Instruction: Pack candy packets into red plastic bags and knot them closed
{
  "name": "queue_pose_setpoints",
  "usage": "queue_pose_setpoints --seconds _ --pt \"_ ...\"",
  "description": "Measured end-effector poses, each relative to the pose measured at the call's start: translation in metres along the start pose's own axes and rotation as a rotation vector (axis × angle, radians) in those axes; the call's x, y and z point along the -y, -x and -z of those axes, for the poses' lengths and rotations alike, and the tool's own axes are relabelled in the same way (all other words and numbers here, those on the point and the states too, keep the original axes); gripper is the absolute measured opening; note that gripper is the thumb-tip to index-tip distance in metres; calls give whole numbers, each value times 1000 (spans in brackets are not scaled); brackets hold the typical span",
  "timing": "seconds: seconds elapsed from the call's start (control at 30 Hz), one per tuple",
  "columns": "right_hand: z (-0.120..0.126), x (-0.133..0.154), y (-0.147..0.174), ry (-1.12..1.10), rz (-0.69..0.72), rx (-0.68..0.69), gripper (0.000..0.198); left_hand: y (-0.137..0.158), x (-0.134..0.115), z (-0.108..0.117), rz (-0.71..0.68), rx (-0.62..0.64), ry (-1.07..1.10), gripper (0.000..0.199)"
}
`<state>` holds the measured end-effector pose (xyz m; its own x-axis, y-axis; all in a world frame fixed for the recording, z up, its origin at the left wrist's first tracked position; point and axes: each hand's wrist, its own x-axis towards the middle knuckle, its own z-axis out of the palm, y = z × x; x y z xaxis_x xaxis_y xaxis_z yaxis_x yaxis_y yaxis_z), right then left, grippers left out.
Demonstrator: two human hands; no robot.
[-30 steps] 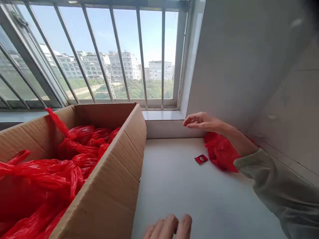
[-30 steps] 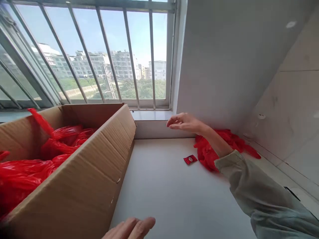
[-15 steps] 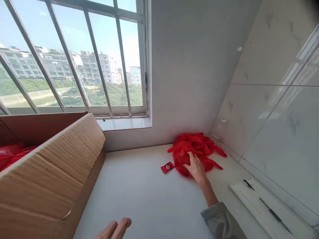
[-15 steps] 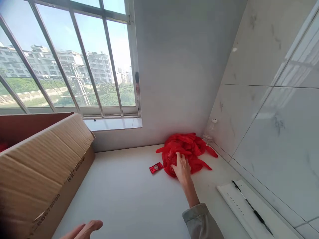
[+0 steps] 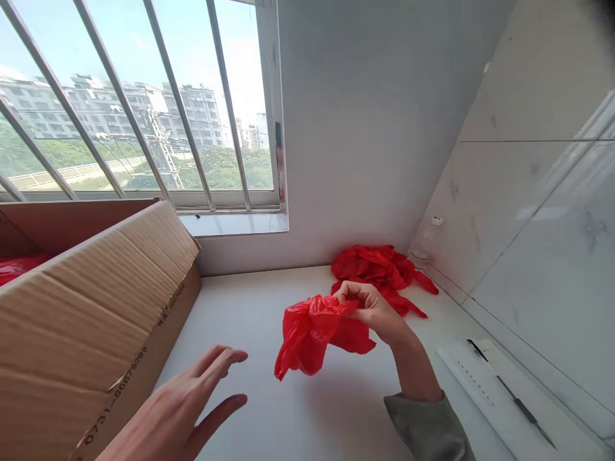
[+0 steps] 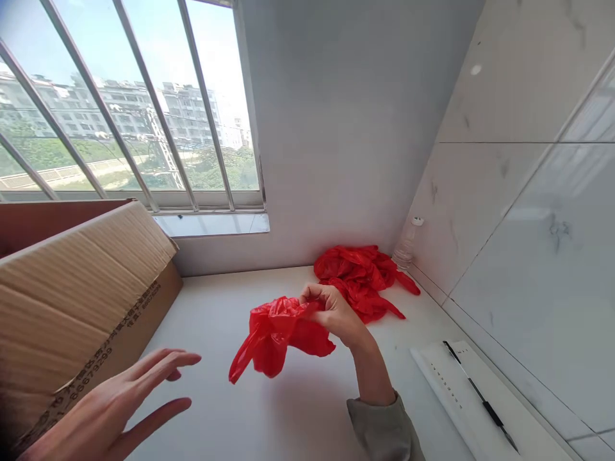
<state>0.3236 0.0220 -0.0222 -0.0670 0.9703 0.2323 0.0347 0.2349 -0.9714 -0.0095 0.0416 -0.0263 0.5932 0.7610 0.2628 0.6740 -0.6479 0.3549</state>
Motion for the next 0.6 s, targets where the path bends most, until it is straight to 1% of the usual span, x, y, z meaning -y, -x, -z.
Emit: queue_pose_setpoints --seconds 0.03,0.07,0.1,0.17,0.23,0.3,0.33,0.37,0.4,0.47,0.53,0.6 --pt "-11 -1 -1 -104 -14 45 23 -6 -11 7 21 58 5 39" --pt "-22 -4 -3 -185 -29 84 23 -12 -21 11 33 81 12 37" --pt "-32 -6 -5 -229 -42 120 22 -17 -29 13 53 107 29 33" --pt "-46 -11 -7 -235 -60 202 18 -24 -40 11 46 131 89 34" --pt "-51 -14 -7 -114 -68 319 11 -28 -42 3 28 193 121 31" --pt "-47 -13 -4 123 -87 473 6 -30 -38 -5 1 286 103 15" --pt "-43 -12 -2 251 -103 532 12 -30 -35 -9 -10 320 92 7" --pt "-40 -9 1 363 -122 560 21 -30 -32 -13 -18 344 86 3" --pt "-39 -6 3 451 -139 550 29 -29 -29 -15 -22 351 85 4" --pt "-42 0 8 546 -146 437 39 -29 -26 -19 -24 337 87 11" --pt "-54 3 10 593 -122 334 41 -28 -25 -23 -24 328 83 13" --pt "-70 3 10 660 -117 319 37 -30 -26 -28 -31 332 83 13"
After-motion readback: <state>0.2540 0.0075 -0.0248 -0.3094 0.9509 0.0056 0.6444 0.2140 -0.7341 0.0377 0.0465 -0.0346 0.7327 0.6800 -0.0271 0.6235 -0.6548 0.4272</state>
